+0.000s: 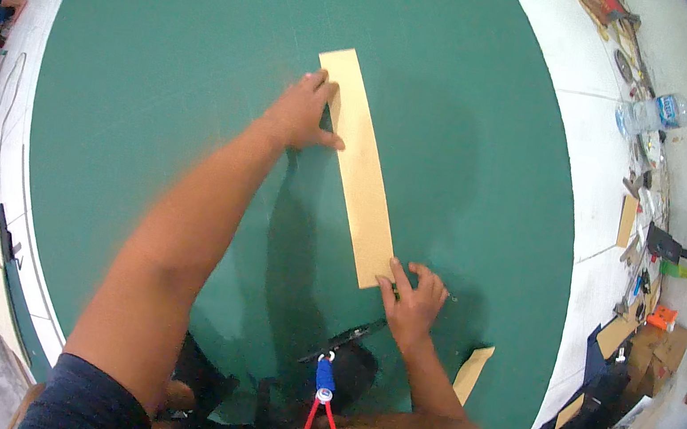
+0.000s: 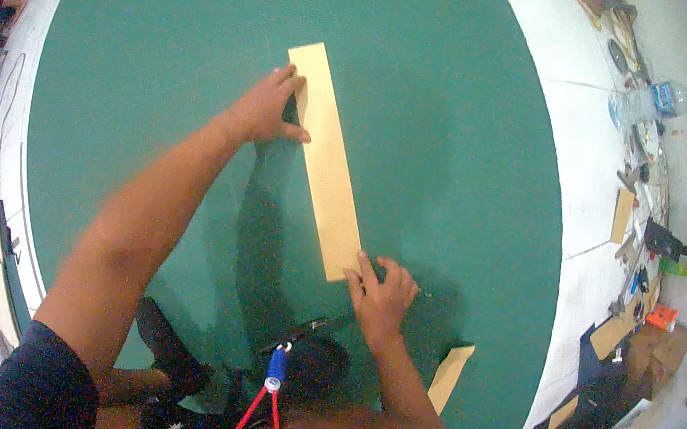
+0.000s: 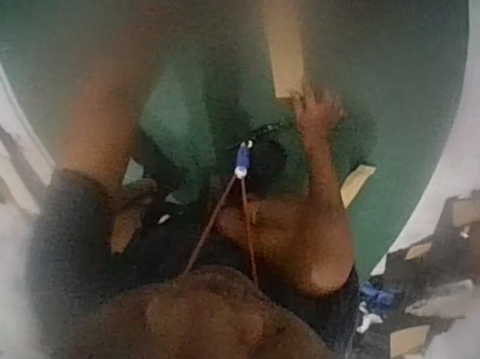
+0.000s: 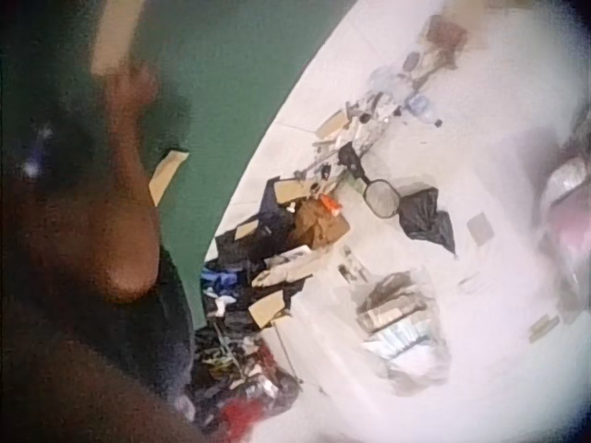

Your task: The person sits on a green floor and repeatedly rubs a rectangular wooden plank with a small stick-like tool. The person moves the plank and continues the rubbing action along its length and edges.

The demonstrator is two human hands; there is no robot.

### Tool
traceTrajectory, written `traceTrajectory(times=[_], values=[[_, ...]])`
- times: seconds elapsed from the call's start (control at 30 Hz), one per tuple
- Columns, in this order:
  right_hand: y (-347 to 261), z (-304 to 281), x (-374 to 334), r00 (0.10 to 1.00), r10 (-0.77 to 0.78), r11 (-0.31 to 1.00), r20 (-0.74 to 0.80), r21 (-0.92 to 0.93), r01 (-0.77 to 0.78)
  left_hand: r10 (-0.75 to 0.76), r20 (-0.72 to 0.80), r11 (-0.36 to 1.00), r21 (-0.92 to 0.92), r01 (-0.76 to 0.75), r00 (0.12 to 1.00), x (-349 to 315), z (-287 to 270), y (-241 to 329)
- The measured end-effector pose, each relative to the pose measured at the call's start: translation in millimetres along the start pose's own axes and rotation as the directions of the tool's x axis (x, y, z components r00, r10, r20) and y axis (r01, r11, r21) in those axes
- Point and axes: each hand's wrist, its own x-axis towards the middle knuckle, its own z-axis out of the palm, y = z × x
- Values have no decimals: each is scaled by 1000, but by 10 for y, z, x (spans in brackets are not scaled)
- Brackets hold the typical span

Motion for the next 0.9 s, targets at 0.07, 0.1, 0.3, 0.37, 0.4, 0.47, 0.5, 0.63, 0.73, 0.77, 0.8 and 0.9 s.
traceTrajectory(times=[0.07, 0.1, 0.3, 0.37, 0.4, 0.47, 0.5, 0.63, 0.73, 0.77, 0.8, 0.9], values=[[-13, -20, 4, 1000, -5, 1000, 11, -16, 5, -27, 41, 1000, 12, 26, 999, -5, -48, 48], [-15, -25, 13, 1000, -8, 1000, 20, -29, 8, -31, 38, 1000, 8, 30, 999, -6, -69, 51], [-22, -9, 13, 1000, 4, 1000, 0, -17, -4, -67, 111, 998, 14, 66, 992, 16, -116, 137], [-19, -13, 12, 1000, 1, 999, 1, -32, -1, -73, 134, 997, 20, 71, 988, 42, -140, 165], [-20, -18, 12, 1000, 0, 999, 2, -41, 0, -81, 141, 996, 31, 78, 987, 43, -145, 187], [-30, -19, 6, 1000, -4, 999, 3, -42, 5, -99, 157, 994, 56, 91, 983, 30, -144, 214], [-34, -17, 4, 1000, -7, 999, 3, -41, 7, -105, 158, 994, 48, 99, 982, 25, -146, 211], [-21, -8, -4, 1000, -11, 999, -27, -35, 10, -107, 165, 994, -2, 109, 981, 22, -117, 205], [-10, 1, -12, 1000, -12, 999, -28, -40, 11, -113, 168, 993, -7, 115, 979, 14, -112, 206], [-16, 7, -15, 1000, -9, 999, -27, -39, 8, -117, 170, 993, -2, 119, 979, 11, -117, 206], [-20, 12, -18, 1000, -5, 999, -27, -38, 4, -119, 173, 993, -2, 121, 978, 7, -121, 205], [-18, 23, -25, 999, -14, 1000, -39, -28, 13, -125, 181, 992, -2, 127, 976, -7, -124, 200]])
